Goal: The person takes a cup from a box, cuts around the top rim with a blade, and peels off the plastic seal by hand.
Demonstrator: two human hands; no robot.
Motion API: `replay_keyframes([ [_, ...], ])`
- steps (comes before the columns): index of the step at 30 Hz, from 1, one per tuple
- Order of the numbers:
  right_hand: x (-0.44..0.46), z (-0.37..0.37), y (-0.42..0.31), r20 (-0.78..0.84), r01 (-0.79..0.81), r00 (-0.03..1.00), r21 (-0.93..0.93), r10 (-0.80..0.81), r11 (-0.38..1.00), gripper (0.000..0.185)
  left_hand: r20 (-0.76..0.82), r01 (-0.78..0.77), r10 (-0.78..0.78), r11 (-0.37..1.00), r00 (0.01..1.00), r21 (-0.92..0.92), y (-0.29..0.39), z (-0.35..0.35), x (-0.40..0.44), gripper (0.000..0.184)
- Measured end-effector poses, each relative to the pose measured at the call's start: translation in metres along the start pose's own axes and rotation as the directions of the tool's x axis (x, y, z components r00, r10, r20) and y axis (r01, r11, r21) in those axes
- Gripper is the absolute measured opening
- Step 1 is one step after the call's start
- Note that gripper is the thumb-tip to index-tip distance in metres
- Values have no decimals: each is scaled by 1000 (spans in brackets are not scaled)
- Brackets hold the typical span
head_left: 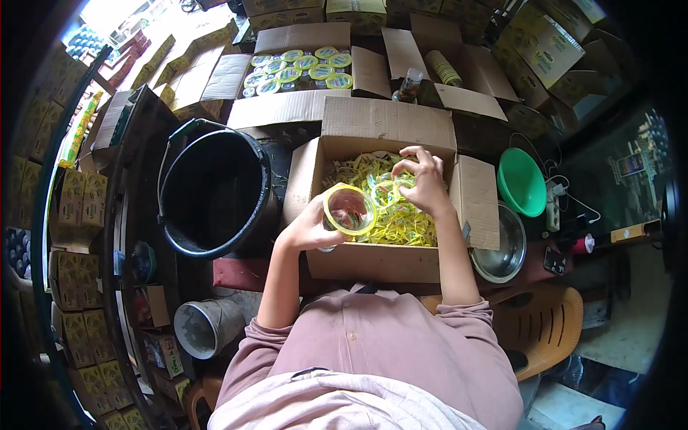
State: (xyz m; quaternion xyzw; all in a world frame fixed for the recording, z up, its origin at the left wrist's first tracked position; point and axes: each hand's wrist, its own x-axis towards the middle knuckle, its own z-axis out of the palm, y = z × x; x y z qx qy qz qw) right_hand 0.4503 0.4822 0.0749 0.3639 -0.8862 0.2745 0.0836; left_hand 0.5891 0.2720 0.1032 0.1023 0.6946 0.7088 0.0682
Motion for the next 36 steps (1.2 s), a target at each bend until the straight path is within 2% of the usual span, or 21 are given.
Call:
replay_keyframes([
  [1,0,3,3,57,-27,998,15,26,1000,10,0,5,-5,1000,1000,22,-1,0,0,51],
  [8,-7,17,24,109,-84,990,-37,87,996,16,-91,-15,22,997,996,76,-2,3,2,52],
  [10,-12,16,21,74,-56,995,-158,68,986,22,-149,-21,33,997,988,77,-6,5,4,52],
  [11,-15,16,20,57,-45,997,-218,59,975,25,-148,-96,112,989,983,114,-14,4,4,48],
  [14,-25,9,21,3,-183,983,-147,185,972,29,-214,-70,87,994,973,87,-18,10,8,55],
  [15,-31,7,28,-21,-186,983,-165,185,969,27,-205,-104,122,990,971,97,-21,10,8,55],
  [16,-37,4,34,-36,-203,979,-179,199,963,23,-222,-75,89,995,971,70,-22,12,8,55],
  [18,-58,-7,35,-154,-225,967,-133,204,965,29,-250,-20,23,1000,968,16,-22,14,10,54],
  [19,-67,-15,24,-225,-284,938,-68,262,957,34,-219,-82,105,990,970,114,-28,11,11,54],
  [20,-78,-24,12,-291,-336,901,1,322,942,40,-207,-96,109,993,972,73,-29,12,12,55],
  [21,-88,-30,4,-375,-327,880,-30,293,945,46,-195,-111,115,993,974,32,-30,14,13,56],
  [24,-141,-14,19,-624,-431,631,212,461,877,36,-168,-108,97,992,981,-61,-34,16,15,55],
  [26,-174,-1,23,-607,-590,404,399,684,702,27,-178,-98,83,992,981,-76,-40,18,18,53],
  [27,-181,1,23,-605,-632,369,393,705,668,23,-168,-101,90,993,982,-61,-40,20,18,51],
  [31,-195,10,27,-489,-662,365,462,792,590,27,-149,-120,107,990,983,-78,-35,30,20,49],
  [34,-195,16,29,-393,-669,374,512,840,538,30,-159,-176,147,966,976,-190,-38,33,20,48],
  [35,-195,17,32,-387,-706,372,472,844,528,32,-174,-149,102,949,979,-277,-38,34,18,48],
  [36,-196,18,34,-388,-685,379,493,840,537,32,-179,-155,107,946,978,-285,-37,34,16,48],
])
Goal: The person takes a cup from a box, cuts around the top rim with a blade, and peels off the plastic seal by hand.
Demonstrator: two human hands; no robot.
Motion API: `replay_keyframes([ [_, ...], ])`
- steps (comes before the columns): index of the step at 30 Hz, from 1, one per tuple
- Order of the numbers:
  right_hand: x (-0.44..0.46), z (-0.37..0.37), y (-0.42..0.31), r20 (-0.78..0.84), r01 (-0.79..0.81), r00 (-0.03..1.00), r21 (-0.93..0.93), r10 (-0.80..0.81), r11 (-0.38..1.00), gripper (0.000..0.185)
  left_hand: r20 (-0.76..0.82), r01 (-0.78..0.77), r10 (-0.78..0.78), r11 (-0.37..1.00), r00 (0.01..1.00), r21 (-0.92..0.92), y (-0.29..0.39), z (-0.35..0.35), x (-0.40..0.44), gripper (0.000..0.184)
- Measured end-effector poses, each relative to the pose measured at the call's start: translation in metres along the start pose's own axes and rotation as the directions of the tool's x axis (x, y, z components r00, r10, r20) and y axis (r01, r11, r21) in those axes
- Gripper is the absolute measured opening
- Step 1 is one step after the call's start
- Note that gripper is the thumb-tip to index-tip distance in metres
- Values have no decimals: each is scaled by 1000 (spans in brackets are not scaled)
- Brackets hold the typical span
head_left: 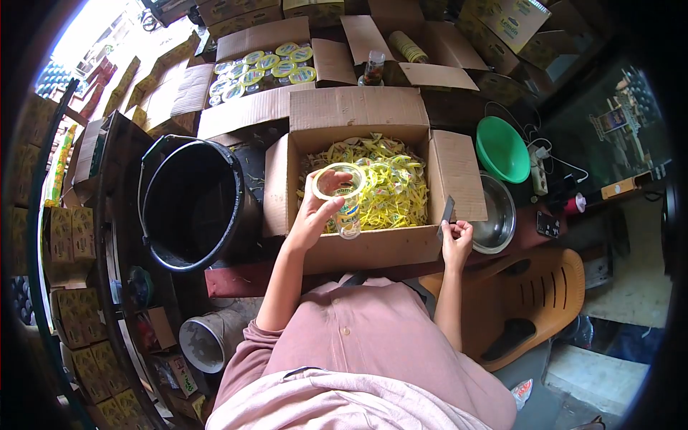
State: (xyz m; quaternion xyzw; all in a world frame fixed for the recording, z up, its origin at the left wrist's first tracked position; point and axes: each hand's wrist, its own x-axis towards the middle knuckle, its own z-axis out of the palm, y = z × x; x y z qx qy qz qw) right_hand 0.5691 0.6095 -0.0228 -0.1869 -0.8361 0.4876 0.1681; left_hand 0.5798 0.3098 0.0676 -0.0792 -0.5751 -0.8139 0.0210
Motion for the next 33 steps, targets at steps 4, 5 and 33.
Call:
replay_keyframes([
  [4,2,2,5,8,-15,1000,91,15,996,32,5,-23,23,1000,1000,-1,2,-2,-2,48],
  [5,2,2,5,15,-18,1000,116,16,993,32,7,-26,26,1000,1000,4,3,-2,-2,48],
  [33,-68,42,-197,9,560,772,463,-635,687,13,-125,-193,199,980,972,55,24,20,-5,75],
])
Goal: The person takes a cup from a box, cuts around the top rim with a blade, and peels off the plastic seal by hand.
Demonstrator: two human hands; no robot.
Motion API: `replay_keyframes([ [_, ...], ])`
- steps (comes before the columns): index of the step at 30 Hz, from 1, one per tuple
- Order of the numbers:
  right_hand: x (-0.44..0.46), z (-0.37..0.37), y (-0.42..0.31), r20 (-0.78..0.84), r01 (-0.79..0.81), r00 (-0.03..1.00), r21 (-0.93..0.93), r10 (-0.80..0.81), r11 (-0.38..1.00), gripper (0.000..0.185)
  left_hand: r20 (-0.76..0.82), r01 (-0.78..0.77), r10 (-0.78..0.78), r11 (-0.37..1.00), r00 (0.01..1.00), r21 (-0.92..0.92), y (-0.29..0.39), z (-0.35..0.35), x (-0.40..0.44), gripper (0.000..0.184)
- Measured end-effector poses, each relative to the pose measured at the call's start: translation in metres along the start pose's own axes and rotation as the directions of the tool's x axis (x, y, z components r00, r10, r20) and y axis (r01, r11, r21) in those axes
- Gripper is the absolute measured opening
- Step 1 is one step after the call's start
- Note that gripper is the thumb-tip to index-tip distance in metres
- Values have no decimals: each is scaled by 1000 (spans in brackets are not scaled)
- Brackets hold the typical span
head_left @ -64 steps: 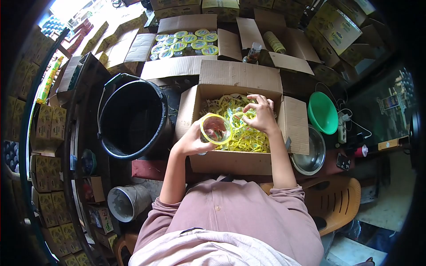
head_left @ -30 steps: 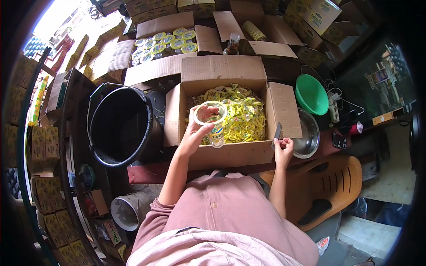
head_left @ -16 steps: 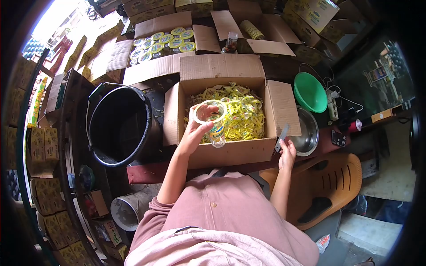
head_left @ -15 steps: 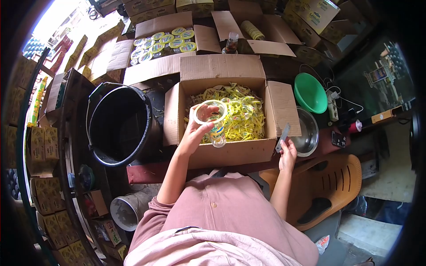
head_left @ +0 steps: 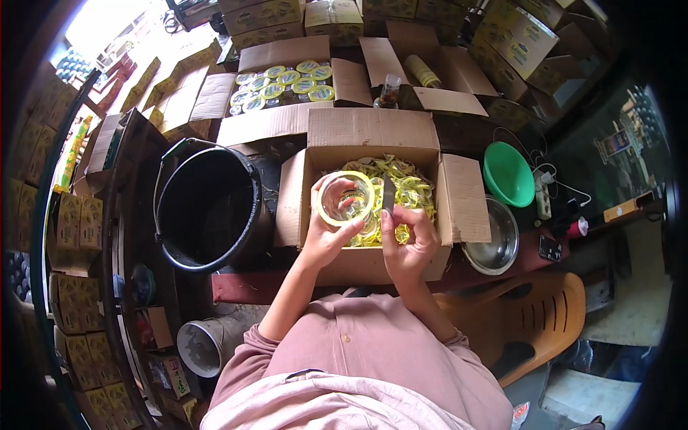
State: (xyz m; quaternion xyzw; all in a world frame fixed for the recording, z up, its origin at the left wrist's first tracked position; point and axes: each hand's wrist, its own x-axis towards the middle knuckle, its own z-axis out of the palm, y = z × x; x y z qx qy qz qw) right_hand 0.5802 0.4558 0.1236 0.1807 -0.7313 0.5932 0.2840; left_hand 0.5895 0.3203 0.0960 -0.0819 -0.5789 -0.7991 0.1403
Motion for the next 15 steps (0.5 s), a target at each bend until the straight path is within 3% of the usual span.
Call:
replay_keyframes([
  [7,3,5,-1,72,132,990,-103,-125,986,15,-43,-25,26,999,999,32,2,3,-2,77],
  [15,1,7,-6,45,171,985,-151,-166,974,15,-77,-16,21,998,997,68,9,10,-4,77],
])
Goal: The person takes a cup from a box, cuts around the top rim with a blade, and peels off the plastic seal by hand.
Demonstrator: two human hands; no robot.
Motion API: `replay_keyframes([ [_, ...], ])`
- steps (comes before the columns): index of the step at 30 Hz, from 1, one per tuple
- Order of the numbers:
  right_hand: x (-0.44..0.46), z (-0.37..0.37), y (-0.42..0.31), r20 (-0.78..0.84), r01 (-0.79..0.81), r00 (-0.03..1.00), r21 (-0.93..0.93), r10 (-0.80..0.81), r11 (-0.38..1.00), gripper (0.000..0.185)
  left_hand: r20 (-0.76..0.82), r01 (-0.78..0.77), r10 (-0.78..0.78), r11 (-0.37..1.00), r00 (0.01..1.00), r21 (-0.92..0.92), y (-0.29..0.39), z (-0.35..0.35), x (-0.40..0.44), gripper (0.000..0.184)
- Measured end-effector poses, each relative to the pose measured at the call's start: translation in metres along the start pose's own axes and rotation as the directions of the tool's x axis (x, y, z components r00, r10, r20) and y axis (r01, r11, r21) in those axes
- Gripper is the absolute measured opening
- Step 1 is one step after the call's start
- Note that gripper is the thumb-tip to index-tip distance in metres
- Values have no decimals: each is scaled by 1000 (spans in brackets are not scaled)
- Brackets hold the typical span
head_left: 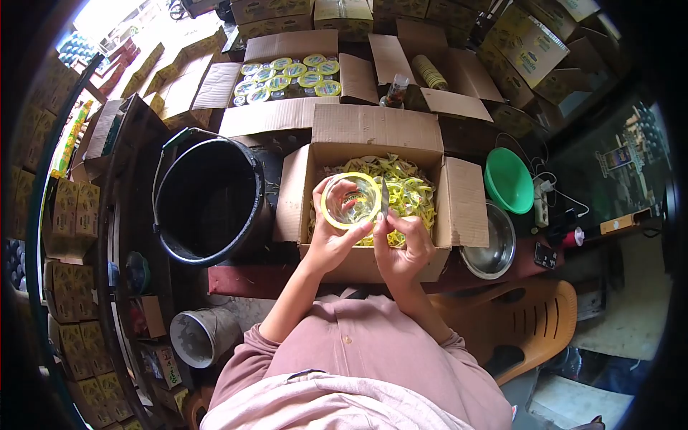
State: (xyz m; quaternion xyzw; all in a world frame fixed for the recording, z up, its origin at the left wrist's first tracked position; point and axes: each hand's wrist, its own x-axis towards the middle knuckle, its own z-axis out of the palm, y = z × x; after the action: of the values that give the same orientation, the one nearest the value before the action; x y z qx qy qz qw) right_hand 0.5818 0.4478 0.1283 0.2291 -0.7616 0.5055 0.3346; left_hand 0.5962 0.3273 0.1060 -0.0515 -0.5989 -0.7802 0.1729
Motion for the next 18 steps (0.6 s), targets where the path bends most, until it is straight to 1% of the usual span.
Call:
replay_keyframes([
  [4,4,6,-7,-15,25,1000,-18,-25,1000,16,-12,12,-12,999,1000,31,8,-3,0,76],
  [7,12,9,-15,-39,45,998,-31,-47,998,16,-14,8,-9,1000,1000,-17,9,-4,1,75],
  [10,13,12,-19,-58,22,998,-25,-24,999,16,-21,14,-15,1000,1000,-26,13,-6,1,74],
  [11,12,14,-20,-61,18,998,-29,-20,999,16,-17,-36,36,999,999,-24,12,-7,-1,63],
  [14,8,20,-24,-52,33,998,-43,-35,999,16,-31,-42,42,999,999,4,15,-13,-1,60],
  [17,8,27,-24,-69,57,996,-42,-60,997,17,-42,11,-9,998,999,54,20,-18,1,70],
  [18,9,28,-25,-65,64,996,-42,-67,997,17,-51,3,-3,1000,999,17,21,-18,3,68],
])
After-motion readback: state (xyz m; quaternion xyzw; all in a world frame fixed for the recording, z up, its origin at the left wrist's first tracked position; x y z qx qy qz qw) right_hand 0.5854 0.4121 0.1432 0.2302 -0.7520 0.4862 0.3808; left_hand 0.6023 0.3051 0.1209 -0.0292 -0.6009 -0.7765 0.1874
